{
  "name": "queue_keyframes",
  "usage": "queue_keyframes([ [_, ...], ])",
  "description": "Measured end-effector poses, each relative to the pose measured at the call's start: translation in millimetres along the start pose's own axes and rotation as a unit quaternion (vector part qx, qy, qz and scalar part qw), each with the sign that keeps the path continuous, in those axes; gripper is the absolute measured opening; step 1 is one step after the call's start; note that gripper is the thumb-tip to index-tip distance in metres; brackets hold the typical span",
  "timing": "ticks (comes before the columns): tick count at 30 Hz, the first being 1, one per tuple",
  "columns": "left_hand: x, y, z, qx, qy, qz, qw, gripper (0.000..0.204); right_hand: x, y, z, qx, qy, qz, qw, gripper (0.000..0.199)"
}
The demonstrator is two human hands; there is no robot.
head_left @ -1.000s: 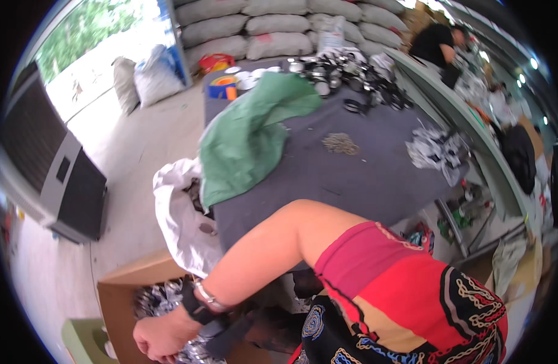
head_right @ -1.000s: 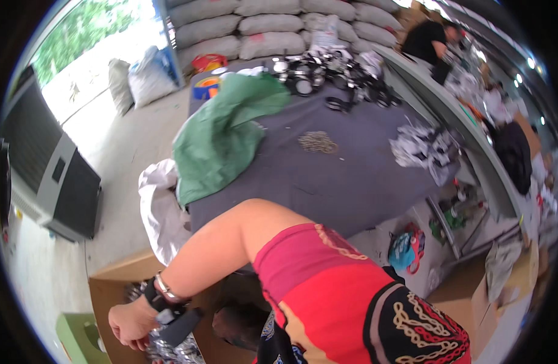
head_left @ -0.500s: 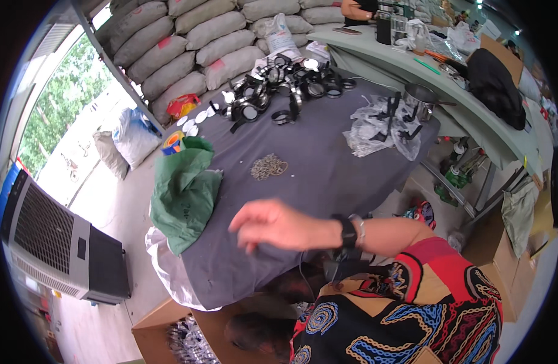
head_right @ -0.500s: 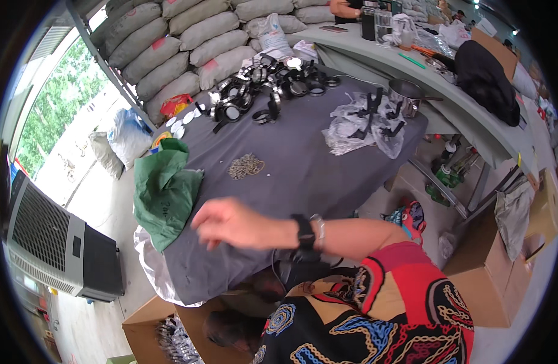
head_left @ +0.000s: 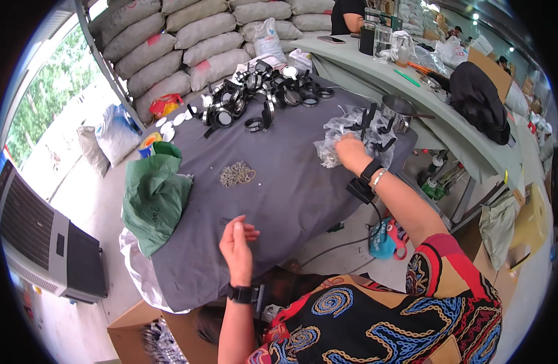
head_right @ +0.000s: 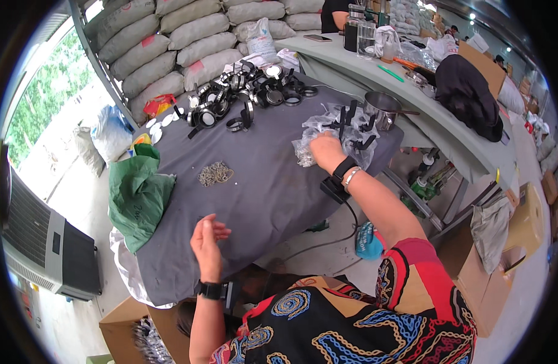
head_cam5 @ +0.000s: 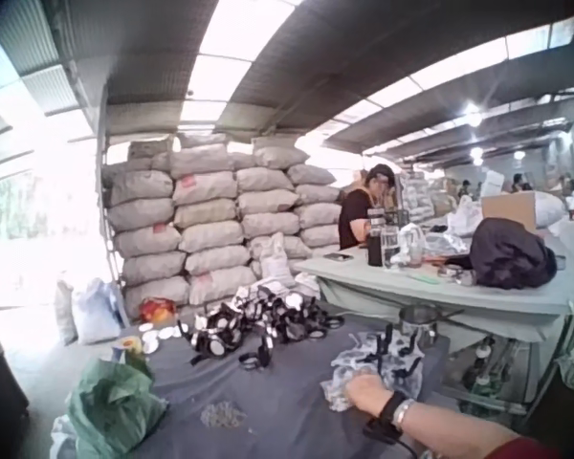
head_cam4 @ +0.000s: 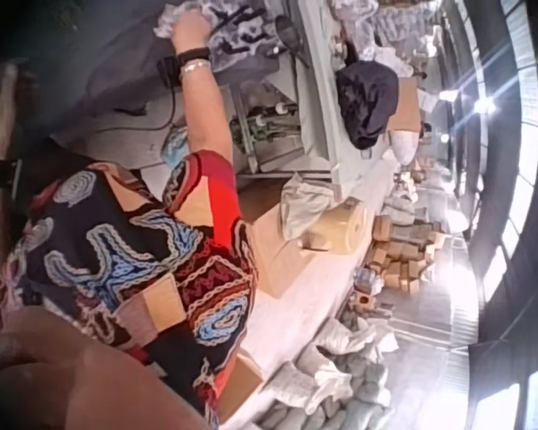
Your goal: Packing small circular metal parts into plastic bags, securing them with rubber bands, and placing them into a cardboard box.
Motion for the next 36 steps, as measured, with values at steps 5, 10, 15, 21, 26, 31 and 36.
queue_keyframes([
  [5, -4, -6, 30, -0.047, 0.011, -0.01, 0.999, 0.026, 6, 4, -16, 0.055, 0.054, -0.038, 0.996, 0.012],
  [10, -1, -6, 32, -0.087, -0.005, -0.001, 0.996, 0.02, 14, 19, -21, -0.029, 0.096, -0.117, 0.988, 0.012],
  [15, 2, 0, 39, -0.194, -0.041, -0.008, 0.98, 0.028, 20, 53, 8, -0.101, 0.175, -0.114, 0.973, 0.008],
  [21, 3, -65, -29, -0.361, -0.278, 0.039, 0.889, 0.05, 40, 75, 118, -0.549, 0.287, 0.146, 0.771, 0.014],
  [26, -5, -70, 11, -0.444, -0.299, 0.076, 0.842, 0.042, 53, 46, 142, -0.548, 0.291, 0.177, 0.764, 0.015],
  [31, -2, -71, 7, -0.426, -0.309, 0.061, 0.848, 0.041, -38, 46, 37, -0.214, 0.047, -0.113, 0.969, 0.019],
  [36, -6, -75, 7, -0.411, -0.288, 0.047, 0.864, 0.046, -58, -7, -33, 0.036, -0.095, 0.006, 0.995, 0.014],
])
Point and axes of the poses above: each hand's wrist, its own x-axis away from the middle knuckle, its own y-axis out of the back of the hand, z = x × y, the point moved 2 cm from there along -x, towards the middle knuckle, and after that the axes turned 1 degree about -x, right-handed, at the moved point
